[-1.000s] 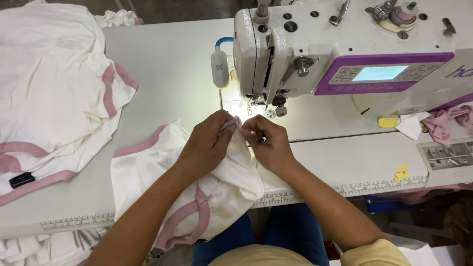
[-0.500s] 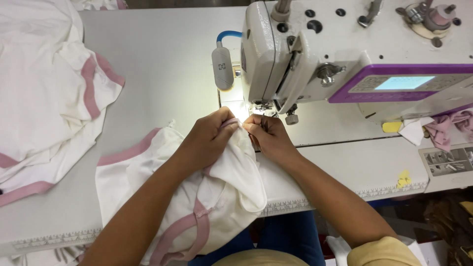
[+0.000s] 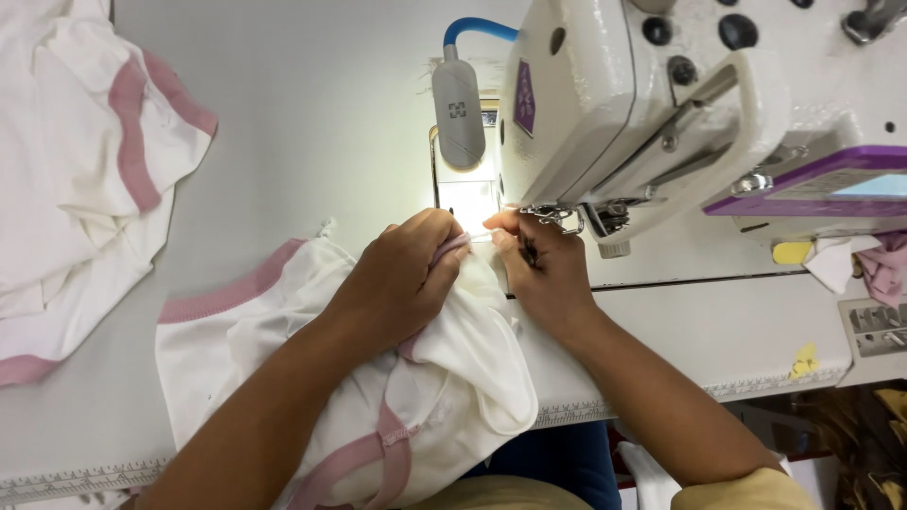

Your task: Trimming loose threads from finished garments using thread snips at a sewing workstation.

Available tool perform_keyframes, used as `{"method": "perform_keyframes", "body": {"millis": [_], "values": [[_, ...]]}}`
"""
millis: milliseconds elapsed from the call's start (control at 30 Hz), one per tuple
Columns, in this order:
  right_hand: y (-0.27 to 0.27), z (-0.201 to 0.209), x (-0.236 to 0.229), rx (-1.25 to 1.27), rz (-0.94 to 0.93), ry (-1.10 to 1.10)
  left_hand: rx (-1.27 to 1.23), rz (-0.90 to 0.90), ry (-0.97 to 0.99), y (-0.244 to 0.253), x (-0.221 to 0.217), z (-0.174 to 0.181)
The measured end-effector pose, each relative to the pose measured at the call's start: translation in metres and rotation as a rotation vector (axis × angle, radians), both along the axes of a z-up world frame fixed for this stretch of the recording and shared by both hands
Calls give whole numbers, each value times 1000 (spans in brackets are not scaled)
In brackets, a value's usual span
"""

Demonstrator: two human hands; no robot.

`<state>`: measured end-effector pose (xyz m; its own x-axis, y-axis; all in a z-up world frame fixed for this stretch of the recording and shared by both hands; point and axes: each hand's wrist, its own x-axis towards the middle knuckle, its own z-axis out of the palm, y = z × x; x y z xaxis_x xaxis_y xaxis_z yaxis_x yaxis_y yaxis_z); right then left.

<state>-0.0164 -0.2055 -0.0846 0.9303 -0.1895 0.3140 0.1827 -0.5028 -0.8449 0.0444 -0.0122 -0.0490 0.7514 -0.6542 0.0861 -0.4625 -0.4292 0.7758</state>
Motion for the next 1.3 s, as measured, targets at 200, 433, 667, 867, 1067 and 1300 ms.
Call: {"method": "perform_keyframes", "body": {"millis": [200,433,667,867,1067,1300], "values": [[3,2,-11,-146,-6,-184,110,9,-135,-1,-1,-11],[4,-5,-1,75,148,-44,115,-39,-162,-4,-2,-11],[3,14,0,286,233,88,-97,-46,151,1,-2,15],[10,21,-5,279,181,60,-181,40,265,1,-4,22],[-4,11,-3,288,172,70,-188,70,287,0,0,16],[-20,40,-22,526,673,321,-22,148,238,2,4,1]]}}
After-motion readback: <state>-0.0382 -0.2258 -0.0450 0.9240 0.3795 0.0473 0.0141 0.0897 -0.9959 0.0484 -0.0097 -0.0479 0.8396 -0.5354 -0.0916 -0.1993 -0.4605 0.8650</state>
